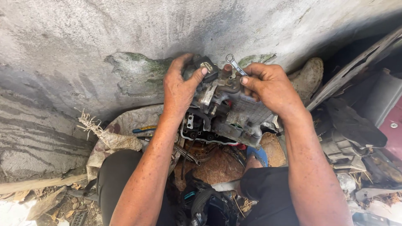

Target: The person sits on the ground and assembles a metal engine component, likely a cylinder head, using a wrench to tighten bolts. They attach a smaller metal part to the main assembly and secure it with fasteners.

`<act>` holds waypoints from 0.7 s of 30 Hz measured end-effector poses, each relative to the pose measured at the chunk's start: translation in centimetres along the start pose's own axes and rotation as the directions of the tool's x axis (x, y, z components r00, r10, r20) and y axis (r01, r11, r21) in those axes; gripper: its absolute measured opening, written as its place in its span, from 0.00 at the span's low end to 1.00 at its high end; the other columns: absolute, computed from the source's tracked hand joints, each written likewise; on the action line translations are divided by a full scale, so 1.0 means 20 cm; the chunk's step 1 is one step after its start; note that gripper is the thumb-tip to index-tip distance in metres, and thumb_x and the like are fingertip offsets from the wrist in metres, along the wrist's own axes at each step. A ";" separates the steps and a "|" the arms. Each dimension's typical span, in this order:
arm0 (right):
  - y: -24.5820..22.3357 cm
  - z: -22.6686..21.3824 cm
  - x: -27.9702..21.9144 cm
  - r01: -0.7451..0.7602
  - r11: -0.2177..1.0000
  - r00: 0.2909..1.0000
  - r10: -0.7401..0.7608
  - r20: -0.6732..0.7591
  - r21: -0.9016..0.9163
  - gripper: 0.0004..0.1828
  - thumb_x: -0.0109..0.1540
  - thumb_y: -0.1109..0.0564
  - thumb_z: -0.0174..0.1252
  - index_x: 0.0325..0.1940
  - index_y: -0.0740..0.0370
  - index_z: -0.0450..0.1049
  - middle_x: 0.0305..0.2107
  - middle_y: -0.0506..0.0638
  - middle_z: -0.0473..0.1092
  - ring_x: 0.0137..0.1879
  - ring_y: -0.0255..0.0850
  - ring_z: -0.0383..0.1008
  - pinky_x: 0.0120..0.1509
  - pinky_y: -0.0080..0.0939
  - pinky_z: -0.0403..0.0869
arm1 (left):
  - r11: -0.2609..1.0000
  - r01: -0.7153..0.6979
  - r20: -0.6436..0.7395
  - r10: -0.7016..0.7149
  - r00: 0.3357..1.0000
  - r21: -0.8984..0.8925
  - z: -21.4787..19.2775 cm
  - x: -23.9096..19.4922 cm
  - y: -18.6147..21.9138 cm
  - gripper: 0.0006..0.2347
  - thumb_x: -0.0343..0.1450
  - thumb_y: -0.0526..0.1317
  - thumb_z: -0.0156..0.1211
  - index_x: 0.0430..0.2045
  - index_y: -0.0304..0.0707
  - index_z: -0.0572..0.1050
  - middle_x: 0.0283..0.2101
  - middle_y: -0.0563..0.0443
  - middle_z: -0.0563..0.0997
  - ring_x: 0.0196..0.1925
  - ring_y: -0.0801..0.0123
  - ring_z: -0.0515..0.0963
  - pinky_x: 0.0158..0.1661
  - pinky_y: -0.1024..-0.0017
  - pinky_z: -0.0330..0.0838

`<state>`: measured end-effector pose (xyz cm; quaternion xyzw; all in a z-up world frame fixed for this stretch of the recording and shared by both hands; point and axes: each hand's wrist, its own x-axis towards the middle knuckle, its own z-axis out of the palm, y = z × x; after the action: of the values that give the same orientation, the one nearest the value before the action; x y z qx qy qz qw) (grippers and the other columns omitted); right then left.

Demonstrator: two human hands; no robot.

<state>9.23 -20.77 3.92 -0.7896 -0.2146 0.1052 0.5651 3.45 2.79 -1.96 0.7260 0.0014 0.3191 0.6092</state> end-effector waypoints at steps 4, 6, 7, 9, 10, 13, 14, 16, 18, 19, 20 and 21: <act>-0.22 0.01 -0.07 -0.015 0.973 0.995 0.037 0.094 -0.230 0.11 0.63 0.66 0.59 0.49 0.71 0.77 0.24 0.63 0.73 0.26 0.41 0.69 0.29 0.38 0.68 | 0.992 0.126 0.034 -0.124 0.992 -0.031 -0.03 -0.02 0.06 0.25 0.73 0.49 0.64 0.59 0.29 0.69 0.53 0.28 0.77 0.61 0.37 0.75 0.63 0.43 0.64; -0.32 0.04 -0.12 -0.022 0.960 0.991 0.057 0.119 -0.280 0.17 0.61 0.69 0.58 0.54 0.76 0.76 0.33 0.71 0.77 0.36 0.48 0.74 0.41 0.46 0.74 | 0.991 0.136 0.060 -0.136 0.989 -0.009 -0.04 -0.02 0.04 0.25 0.73 0.48 0.61 0.60 0.30 0.68 0.54 0.27 0.76 0.61 0.36 0.74 0.62 0.41 0.64; -0.34 0.05 -0.13 -0.017 0.955 0.992 0.053 0.113 -0.295 0.21 0.59 0.70 0.58 0.57 0.74 0.77 0.31 0.67 0.76 0.36 0.46 0.72 0.41 0.46 0.74 | 0.996 0.091 0.033 -0.091 0.995 -0.001 -0.03 -0.02 0.00 0.24 0.73 0.49 0.61 0.59 0.31 0.69 0.51 0.27 0.78 0.59 0.35 0.76 0.60 0.41 0.67; -0.30 0.05 -0.15 -0.023 0.952 0.994 0.056 0.099 -0.307 0.25 0.57 0.70 0.59 0.59 0.71 0.77 0.29 0.62 0.76 0.36 0.43 0.70 0.40 0.45 0.73 | 0.999 0.049 0.018 -0.049 0.999 0.006 -0.04 -0.02 -0.04 0.23 0.72 0.49 0.60 0.57 0.31 0.70 0.49 0.27 0.79 0.56 0.35 0.78 0.57 0.42 0.69; -0.24 0.05 -0.16 0.011 0.927 1.000 -0.010 0.004 -0.375 0.21 0.57 0.68 0.61 0.55 0.67 0.79 0.30 0.62 0.78 0.36 0.45 0.75 0.40 0.46 0.74 | 0.999 0.006 -0.002 -0.006 1.000 0.031 -0.05 -0.02 -0.05 0.23 0.73 0.49 0.60 0.56 0.32 0.70 0.47 0.28 0.80 0.53 0.36 0.80 0.55 0.42 0.71; -0.24 0.05 -0.23 0.026 0.876 0.981 -0.115 -0.155 -0.482 0.14 0.62 0.64 0.62 0.52 0.62 0.82 0.30 0.59 0.79 0.35 0.46 0.79 0.41 0.44 0.75 | 0.997 -0.055 -0.033 0.057 0.998 0.058 -0.06 -0.03 -0.11 0.22 0.73 0.50 0.59 0.55 0.34 0.71 0.46 0.29 0.81 0.50 0.38 0.82 0.53 0.44 0.73; -0.26 0.05 -0.26 0.010 0.854 0.965 -0.144 -0.218 -0.520 0.12 0.66 0.63 0.60 0.53 0.60 0.82 0.29 0.57 0.78 0.33 0.44 0.77 0.42 0.42 0.75 | 0.996 -0.067 -0.049 0.069 0.996 0.057 -0.07 -0.04 -0.13 0.22 0.73 0.50 0.59 0.55 0.34 0.71 0.48 0.30 0.80 0.50 0.40 0.82 0.53 0.45 0.73; -0.20 0.01 -0.32 0.052 0.801 0.943 -0.237 -0.235 -0.597 0.13 0.67 0.62 0.59 0.55 0.60 0.81 0.37 0.56 0.77 0.44 0.47 0.74 0.50 0.45 0.69 | 0.997 -0.073 -0.060 0.075 0.995 0.035 -0.07 -0.03 -0.14 0.22 0.73 0.51 0.59 0.55 0.33 0.71 0.48 0.28 0.80 0.49 0.39 0.82 0.54 0.44 0.73; -0.09 -0.01 -0.34 0.089 0.735 0.913 -0.330 -0.241 -0.672 0.13 0.69 0.62 0.58 0.57 0.60 0.81 0.44 0.56 0.76 0.55 0.49 0.70 0.58 0.47 0.63 | 0.997 -0.078 -0.075 0.079 0.994 0.011 -0.08 -0.02 -0.17 0.23 0.73 0.51 0.59 0.55 0.32 0.72 0.47 0.27 0.80 0.48 0.39 0.82 0.54 0.43 0.73; -0.01 -0.01 -0.33 0.079 0.832 0.919 -0.275 -0.283 -0.550 0.12 0.69 0.61 0.58 0.56 0.61 0.81 0.47 0.58 0.76 0.57 0.51 0.72 0.61 0.49 0.65 | 0.997 -0.075 -0.069 0.076 0.995 0.015 -0.09 -0.02 -0.18 0.21 0.73 0.49 0.59 0.55 0.34 0.73 0.45 0.30 0.81 0.49 0.42 0.82 0.53 0.46 0.73; 0.07 -0.02 -0.33 0.064 0.909 0.926 -0.208 -0.315 -0.412 0.12 0.68 0.60 0.59 0.55 0.61 0.80 0.50 0.61 0.75 0.59 0.54 0.73 0.63 0.51 0.67 | 0.997 -0.068 -0.060 0.069 0.996 0.020 -0.10 -0.02 -0.20 0.19 0.72 0.46 0.60 0.55 0.36 0.74 0.44 0.33 0.82 0.50 0.45 0.83 0.52 0.50 0.74; 0.06 0.00 -0.34 0.060 0.911 0.927 -0.203 -0.316 -0.408 0.12 0.68 0.60 0.59 0.55 0.61 0.80 0.50 0.61 0.75 0.59 0.54 0.73 0.63 0.51 0.67 | 0.998 -0.065 -0.057 0.066 0.996 0.024 -0.10 -0.02 -0.21 0.19 0.72 0.46 0.60 0.55 0.36 0.74 0.44 0.33 0.82 0.50 0.45 0.83 0.52 0.50 0.74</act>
<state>3.55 -24.20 2.29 -0.8757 -0.1802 -0.1216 0.4312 3.69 5.51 -5.70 0.7227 -0.0016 0.3597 0.5901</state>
